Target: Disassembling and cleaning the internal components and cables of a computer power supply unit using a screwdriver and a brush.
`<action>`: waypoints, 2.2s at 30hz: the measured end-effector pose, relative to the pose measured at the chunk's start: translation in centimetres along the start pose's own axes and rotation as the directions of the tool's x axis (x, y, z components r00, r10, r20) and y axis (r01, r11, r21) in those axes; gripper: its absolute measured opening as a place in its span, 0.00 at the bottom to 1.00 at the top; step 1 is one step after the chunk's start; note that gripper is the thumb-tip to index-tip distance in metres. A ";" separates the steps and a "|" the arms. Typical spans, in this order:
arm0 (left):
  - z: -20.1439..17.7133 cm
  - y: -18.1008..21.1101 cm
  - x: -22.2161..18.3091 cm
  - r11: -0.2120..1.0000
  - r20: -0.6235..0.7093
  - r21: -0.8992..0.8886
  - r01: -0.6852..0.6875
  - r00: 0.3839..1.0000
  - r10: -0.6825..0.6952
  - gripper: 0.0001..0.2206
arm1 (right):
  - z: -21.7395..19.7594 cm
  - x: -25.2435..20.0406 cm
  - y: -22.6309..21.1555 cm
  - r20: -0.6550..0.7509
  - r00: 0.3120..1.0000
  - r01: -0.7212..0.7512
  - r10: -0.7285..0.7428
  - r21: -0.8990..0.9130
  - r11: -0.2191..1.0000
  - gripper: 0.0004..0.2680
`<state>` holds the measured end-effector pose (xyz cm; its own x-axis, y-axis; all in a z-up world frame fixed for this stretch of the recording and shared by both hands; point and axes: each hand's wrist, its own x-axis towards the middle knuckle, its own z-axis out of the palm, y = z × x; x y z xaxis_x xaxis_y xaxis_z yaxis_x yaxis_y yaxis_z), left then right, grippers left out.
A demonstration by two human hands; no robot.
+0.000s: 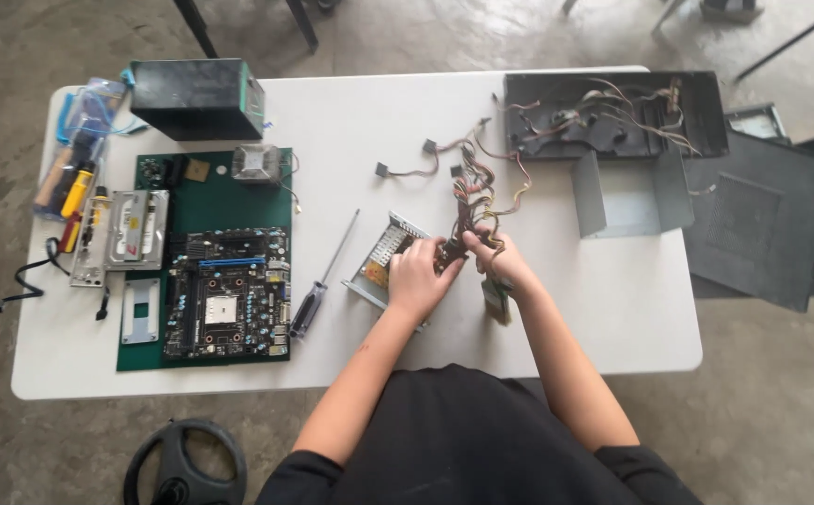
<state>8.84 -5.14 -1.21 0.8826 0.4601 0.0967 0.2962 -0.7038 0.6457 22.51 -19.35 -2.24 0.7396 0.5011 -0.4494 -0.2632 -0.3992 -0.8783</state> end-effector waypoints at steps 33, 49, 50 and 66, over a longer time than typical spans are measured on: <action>4.0 -2.1 -1.4 0.984 0.145 -0.176 0.031 0.989 -0.005 0.16 | -5.7 -9.5 -8.6 0.058 0.998 0.000 0.038 -0.541 0.841 0.17; 4.9 -3.1 -1.5 0.991 0.135 -0.120 -0.063 0.988 0.079 0.19 | -4.1 -13.7 -4.5 -0.265 0.806 0.407 -0.529 -0.400 0.821 0.02; 4.9 -3.1 -1.6 0.991 0.141 -0.118 -0.062 0.987 0.079 0.18 | -4.4 -13.1 -4.8 -0.329 0.774 0.398 -0.542 -0.413 0.819 0.02; 4.8 -2.9 -1.5 0.992 0.183 -0.112 -0.057 0.980 0.077 0.18 | -5.6 -10.6 -6.6 -0.395 0.671 0.373 -0.627 -0.550 0.747 0.03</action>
<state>8.38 -6.34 -6.85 0.9547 0.2975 0.0060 0.2023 -0.6637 0.7201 19.89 -26.36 9.24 0.9064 0.2833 0.3134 0.4205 -0.5335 -0.7339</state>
